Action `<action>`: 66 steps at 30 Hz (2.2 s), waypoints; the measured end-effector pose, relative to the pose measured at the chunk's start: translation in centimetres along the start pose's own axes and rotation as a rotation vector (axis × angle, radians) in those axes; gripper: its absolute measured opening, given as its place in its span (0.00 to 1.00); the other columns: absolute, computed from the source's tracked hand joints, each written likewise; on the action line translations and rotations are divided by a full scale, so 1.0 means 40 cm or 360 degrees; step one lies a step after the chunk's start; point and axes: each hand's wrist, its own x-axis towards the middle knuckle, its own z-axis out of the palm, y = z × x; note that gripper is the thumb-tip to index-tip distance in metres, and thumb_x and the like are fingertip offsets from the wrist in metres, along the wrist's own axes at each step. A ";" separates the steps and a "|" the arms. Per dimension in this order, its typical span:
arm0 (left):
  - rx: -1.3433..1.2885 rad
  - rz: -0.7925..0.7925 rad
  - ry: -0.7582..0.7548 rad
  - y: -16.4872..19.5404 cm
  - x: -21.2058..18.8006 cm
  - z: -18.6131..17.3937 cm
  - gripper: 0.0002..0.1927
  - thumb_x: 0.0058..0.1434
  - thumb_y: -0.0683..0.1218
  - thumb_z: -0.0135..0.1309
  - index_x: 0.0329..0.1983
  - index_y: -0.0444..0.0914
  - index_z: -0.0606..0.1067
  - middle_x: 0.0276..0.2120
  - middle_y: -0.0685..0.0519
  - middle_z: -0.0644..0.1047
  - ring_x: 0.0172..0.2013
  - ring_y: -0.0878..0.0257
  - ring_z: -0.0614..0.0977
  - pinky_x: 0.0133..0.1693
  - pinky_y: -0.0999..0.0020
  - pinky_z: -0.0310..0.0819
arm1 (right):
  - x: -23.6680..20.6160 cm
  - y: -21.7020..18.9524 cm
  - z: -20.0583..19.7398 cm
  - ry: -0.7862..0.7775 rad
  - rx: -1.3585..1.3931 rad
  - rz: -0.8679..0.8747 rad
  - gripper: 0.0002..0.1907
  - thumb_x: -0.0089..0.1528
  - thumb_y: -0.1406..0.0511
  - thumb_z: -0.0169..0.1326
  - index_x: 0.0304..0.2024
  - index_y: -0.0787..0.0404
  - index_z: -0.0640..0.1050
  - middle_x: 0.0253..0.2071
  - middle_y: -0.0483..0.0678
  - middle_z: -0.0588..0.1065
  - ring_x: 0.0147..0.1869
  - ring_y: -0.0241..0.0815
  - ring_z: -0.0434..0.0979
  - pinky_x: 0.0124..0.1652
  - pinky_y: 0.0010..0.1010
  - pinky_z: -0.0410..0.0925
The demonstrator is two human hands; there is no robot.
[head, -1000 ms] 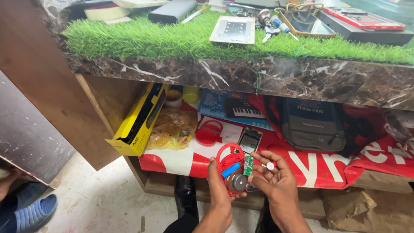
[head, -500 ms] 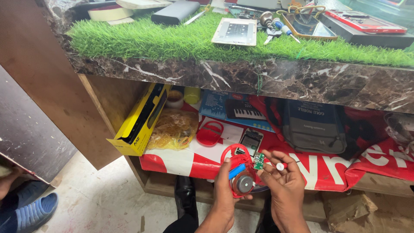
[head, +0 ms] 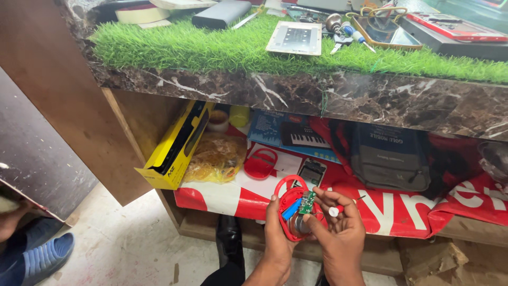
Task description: The person sits at a cluttered workbench and repairs a small red electronic device, using a screwdriver to remove screws and open its casing. They handle the circuit board, speaker, and internal components, repositioning the device and working on its parts by hand.
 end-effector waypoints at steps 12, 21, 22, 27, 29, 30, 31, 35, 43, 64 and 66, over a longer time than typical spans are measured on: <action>-0.0073 0.0036 -0.0215 0.000 -0.013 0.009 0.34 0.66 0.65 0.29 0.62 0.41 0.71 0.48 0.54 0.80 0.49 0.64 0.81 0.50 0.59 0.77 | 0.008 -0.017 -0.004 -0.0009 -0.0018 -0.0009 0.32 0.49 0.83 0.59 0.56 0.68 0.69 0.62 0.60 0.73 0.65 0.46 0.74 0.59 0.36 0.70; -0.0108 0.0027 -0.0182 -0.003 -0.006 0.010 0.35 0.67 0.65 0.28 0.62 0.41 0.71 0.48 0.53 0.80 0.49 0.62 0.81 0.51 0.57 0.76 | 0.011 -0.002 -0.007 -0.0062 -0.0074 -0.0088 0.33 0.48 0.84 0.61 0.56 0.68 0.69 0.62 0.60 0.73 0.66 0.47 0.74 0.63 0.37 0.69; -0.0102 0.0026 -0.0182 -0.003 -0.006 0.009 0.35 0.66 0.65 0.27 0.62 0.41 0.71 0.48 0.53 0.80 0.49 0.62 0.81 0.51 0.57 0.77 | 0.012 0.000 -0.008 -0.0066 -0.0067 -0.0098 0.33 0.48 0.84 0.61 0.56 0.68 0.69 0.62 0.60 0.73 0.66 0.47 0.74 0.63 0.37 0.69; -0.0129 0.0023 -0.0172 0.000 -0.007 0.007 0.35 0.66 0.65 0.27 0.62 0.41 0.72 0.48 0.53 0.80 0.47 0.64 0.81 0.50 0.58 0.76 | 0.011 0.004 -0.009 -0.0070 -0.0015 -0.0121 0.33 0.48 0.84 0.61 0.55 0.68 0.69 0.62 0.61 0.73 0.66 0.48 0.74 0.63 0.38 0.69; -0.0142 0.0016 -0.0168 0.002 -0.007 0.007 0.35 0.67 0.65 0.27 0.62 0.40 0.72 0.47 0.53 0.80 0.45 0.64 0.80 0.50 0.58 0.76 | 0.010 0.002 -0.008 -0.0090 -0.0034 -0.0152 0.33 0.48 0.84 0.62 0.55 0.68 0.69 0.62 0.61 0.73 0.66 0.48 0.74 0.63 0.38 0.69; -0.0144 0.0020 -0.0179 0.002 -0.007 0.007 0.35 0.67 0.65 0.27 0.62 0.40 0.72 0.46 0.52 0.79 0.44 0.64 0.80 0.49 0.57 0.76 | 0.008 0.000 -0.010 -0.0103 -0.0066 -0.0165 0.33 0.48 0.84 0.62 0.55 0.68 0.69 0.62 0.61 0.73 0.66 0.48 0.74 0.63 0.38 0.69; -0.0146 0.0023 -0.0190 0.003 -0.007 0.007 0.36 0.67 0.65 0.27 0.62 0.40 0.72 0.46 0.52 0.79 0.43 0.64 0.80 0.49 0.57 0.77 | 0.007 -0.002 -0.010 -0.0115 -0.0099 -0.0179 0.32 0.48 0.83 0.62 0.54 0.68 0.69 0.62 0.61 0.73 0.66 0.48 0.75 0.63 0.38 0.69; -0.0148 0.0008 -0.0192 0.004 -0.008 0.009 0.37 0.66 0.66 0.27 0.62 0.39 0.72 0.46 0.52 0.80 0.44 0.63 0.81 0.49 0.58 0.77 | 0.005 -0.009 -0.009 -0.0153 -0.0112 -0.0197 0.32 0.48 0.83 0.62 0.54 0.68 0.70 0.62 0.60 0.73 0.65 0.48 0.75 0.62 0.38 0.69; -0.0175 -0.0052 -0.0186 0.013 -0.018 0.014 0.40 0.64 0.69 0.24 0.62 0.41 0.71 0.49 0.49 0.80 0.49 0.58 0.83 0.49 0.54 0.81 | 0.015 -0.029 -0.013 -0.0068 0.0023 -0.0084 0.30 0.52 0.82 0.59 0.56 0.68 0.68 0.64 0.61 0.72 0.66 0.47 0.75 0.59 0.38 0.70; -0.0421 0.0107 0.0110 0.021 -0.001 0.015 0.41 0.63 0.72 0.24 0.58 0.39 0.71 0.48 0.45 0.80 0.46 0.54 0.83 0.41 0.53 0.80 | 0.006 -0.014 0.000 -0.0025 -0.0823 0.0099 0.39 0.40 0.69 0.74 0.54 0.60 0.73 0.45 0.46 0.80 0.52 0.34 0.78 0.46 0.30 0.75; -0.0399 0.0126 0.0077 0.020 -0.002 0.016 0.42 0.64 0.72 0.24 0.58 0.37 0.71 0.48 0.44 0.80 0.46 0.55 0.83 0.42 0.55 0.80 | 0.006 -0.026 0.005 -0.0010 -0.1024 0.0025 0.37 0.41 0.68 0.75 0.52 0.60 0.75 0.42 0.45 0.82 0.50 0.34 0.79 0.51 0.31 0.71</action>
